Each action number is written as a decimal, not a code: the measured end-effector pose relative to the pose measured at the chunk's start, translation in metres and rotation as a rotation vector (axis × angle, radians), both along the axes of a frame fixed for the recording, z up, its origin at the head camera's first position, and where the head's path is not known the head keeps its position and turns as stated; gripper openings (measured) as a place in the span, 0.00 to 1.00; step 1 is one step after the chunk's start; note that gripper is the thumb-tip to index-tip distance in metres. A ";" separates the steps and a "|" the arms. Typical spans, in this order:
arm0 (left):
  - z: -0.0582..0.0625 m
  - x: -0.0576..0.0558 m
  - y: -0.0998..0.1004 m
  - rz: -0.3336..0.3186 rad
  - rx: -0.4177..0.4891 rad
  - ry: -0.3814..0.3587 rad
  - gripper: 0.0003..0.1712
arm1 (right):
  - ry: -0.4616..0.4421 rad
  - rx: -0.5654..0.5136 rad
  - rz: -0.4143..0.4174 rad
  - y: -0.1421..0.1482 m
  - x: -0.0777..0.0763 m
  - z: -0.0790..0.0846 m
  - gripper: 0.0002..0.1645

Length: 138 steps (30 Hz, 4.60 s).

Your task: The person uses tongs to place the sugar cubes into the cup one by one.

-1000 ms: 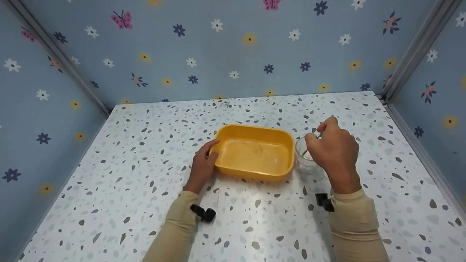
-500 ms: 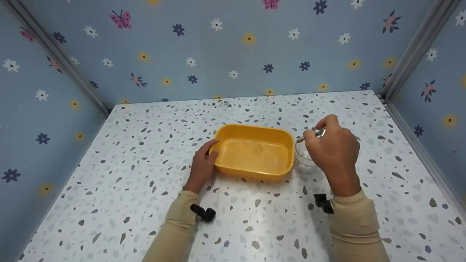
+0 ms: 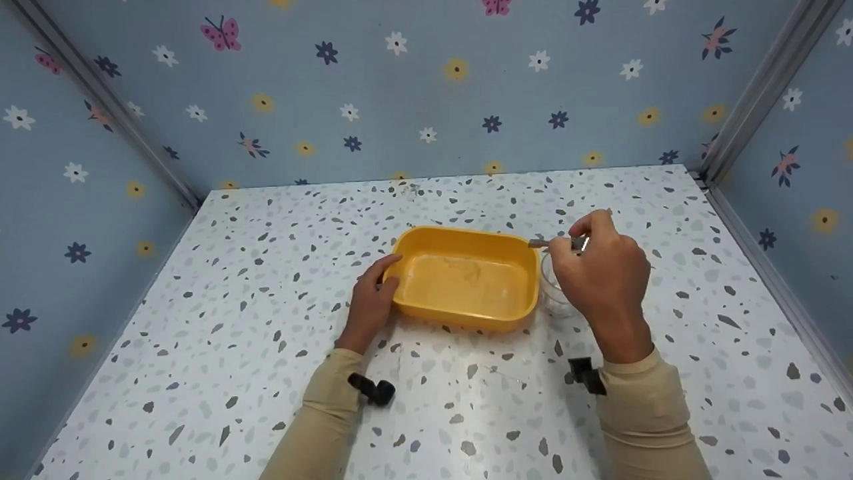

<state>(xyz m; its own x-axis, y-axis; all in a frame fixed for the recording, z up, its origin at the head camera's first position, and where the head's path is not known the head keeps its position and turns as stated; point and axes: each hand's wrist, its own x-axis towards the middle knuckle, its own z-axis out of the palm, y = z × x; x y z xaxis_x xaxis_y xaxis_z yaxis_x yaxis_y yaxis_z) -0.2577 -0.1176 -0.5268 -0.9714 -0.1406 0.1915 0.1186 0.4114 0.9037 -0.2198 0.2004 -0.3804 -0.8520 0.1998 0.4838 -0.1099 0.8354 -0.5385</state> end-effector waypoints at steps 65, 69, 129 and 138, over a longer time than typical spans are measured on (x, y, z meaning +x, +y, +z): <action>0.000 0.000 0.000 -0.006 0.014 0.006 0.23 | -0.358 -0.157 0.760 -0.022 0.003 -0.019 0.06; 0.000 0.000 0.000 -0.003 0.005 0.003 0.23 | -0.330 -0.170 0.778 -0.024 0.004 -0.018 0.07; 0.002 0.000 0.001 -0.020 -0.014 0.029 0.23 | -0.567 0.171 1.020 -0.033 0.001 -0.042 0.13; -0.004 0.001 0.000 -0.013 0.012 0.016 0.22 | -0.583 0.238 1.099 -0.029 0.007 -0.048 0.12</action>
<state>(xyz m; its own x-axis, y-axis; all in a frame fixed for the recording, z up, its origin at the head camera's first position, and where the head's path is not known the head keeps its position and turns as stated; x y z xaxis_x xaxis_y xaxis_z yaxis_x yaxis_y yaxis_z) -0.2569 -0.1178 -0.5304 -0.9700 -0.1305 0.2051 0.1381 0.3987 0.9066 -0.2129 0.1717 -0.4289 -0.6114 -0.7860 -0.0916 -0.6025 0.5374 -0.5901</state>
